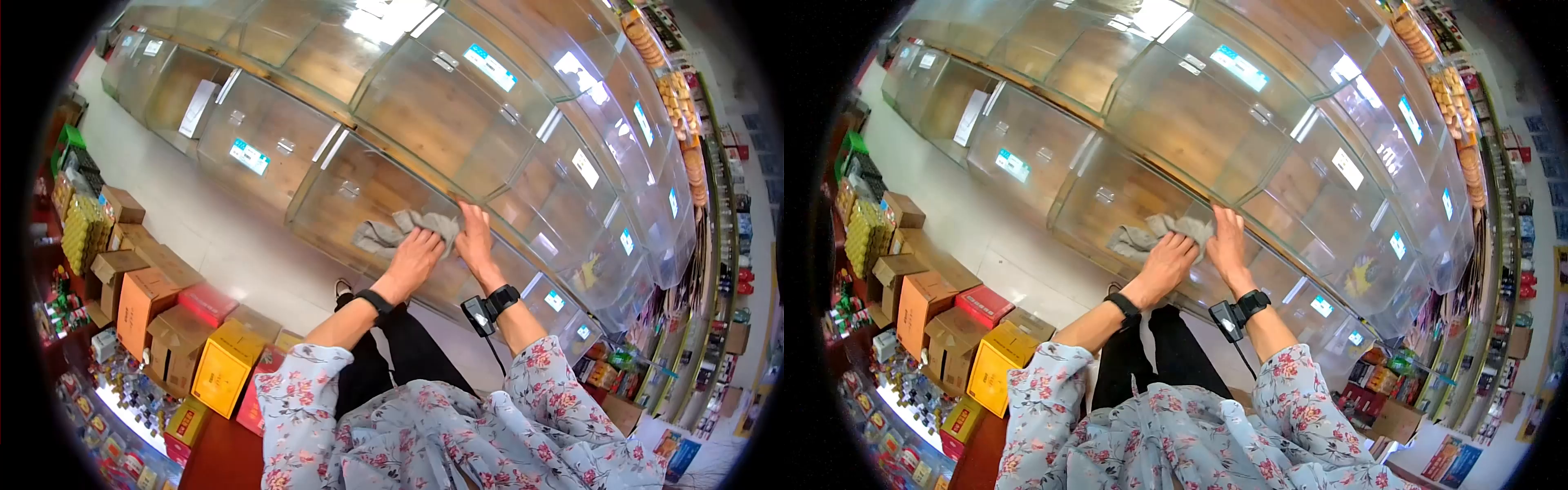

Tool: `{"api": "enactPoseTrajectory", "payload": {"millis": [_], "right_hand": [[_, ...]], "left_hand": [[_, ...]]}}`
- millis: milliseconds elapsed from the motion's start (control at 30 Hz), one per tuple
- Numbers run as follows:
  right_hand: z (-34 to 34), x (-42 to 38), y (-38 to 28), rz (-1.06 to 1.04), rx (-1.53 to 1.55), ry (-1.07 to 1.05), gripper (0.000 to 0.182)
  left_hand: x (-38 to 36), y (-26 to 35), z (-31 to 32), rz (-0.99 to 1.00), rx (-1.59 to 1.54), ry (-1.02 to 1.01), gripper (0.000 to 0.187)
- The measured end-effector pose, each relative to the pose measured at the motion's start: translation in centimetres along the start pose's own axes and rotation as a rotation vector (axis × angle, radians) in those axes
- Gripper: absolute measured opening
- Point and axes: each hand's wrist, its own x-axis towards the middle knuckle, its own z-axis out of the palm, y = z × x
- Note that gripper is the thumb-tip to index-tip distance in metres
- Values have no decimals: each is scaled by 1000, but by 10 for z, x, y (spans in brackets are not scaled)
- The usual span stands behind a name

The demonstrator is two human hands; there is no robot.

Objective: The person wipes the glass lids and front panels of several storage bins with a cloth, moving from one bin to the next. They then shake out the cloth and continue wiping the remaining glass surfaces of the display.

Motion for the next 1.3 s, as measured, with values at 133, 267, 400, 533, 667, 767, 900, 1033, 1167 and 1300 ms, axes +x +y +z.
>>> {"api": "enactPoseTrajectory", "payload": {"millis": [133, 267, 400, 533, 667, 767, 900, 1033, 1167, 1300], "right_hand": [[8, 5, -2, 13, 2, 34, 47], [7, 0, -8, 20, -21, 47, 44], [8, -1, -9, 25, -19, 46, 46], [8, 0, -8, 28, -19, 46, 48], [9, -1, -6, 16, -20, 47, 49], [10, -2, -4, -21, -30, 59, 50], [3, -5, -7, -9, -64, 15, 50], [8, -6, 6, -88, -94, 35, 48], [11, -4, 15, -145, -99, 54, 47], [15, -2, 12, -141, -107, 86, 45]], "left_hand": [[-65, -42, -30, -72, 67, 12, 31], [-83, -99, -73, -572, 290, 71, 37], [-84, -126, -81, -633, 378, 316, 36], [-90, -81, -52, -691, 271, 154, 36], [-116, -28, -31, -490, 157, 15, 34], [-111, -40, -42, -470, 263, 31, 37], [-71, -106, -62, -640, 393, 170, 33], [-55, -123, -83, -597, 366, 189, 31], [-76, -82, -44, -665, 404, 304, 28], [-98, -4, 4, -460, 252, 251, 31]]}}
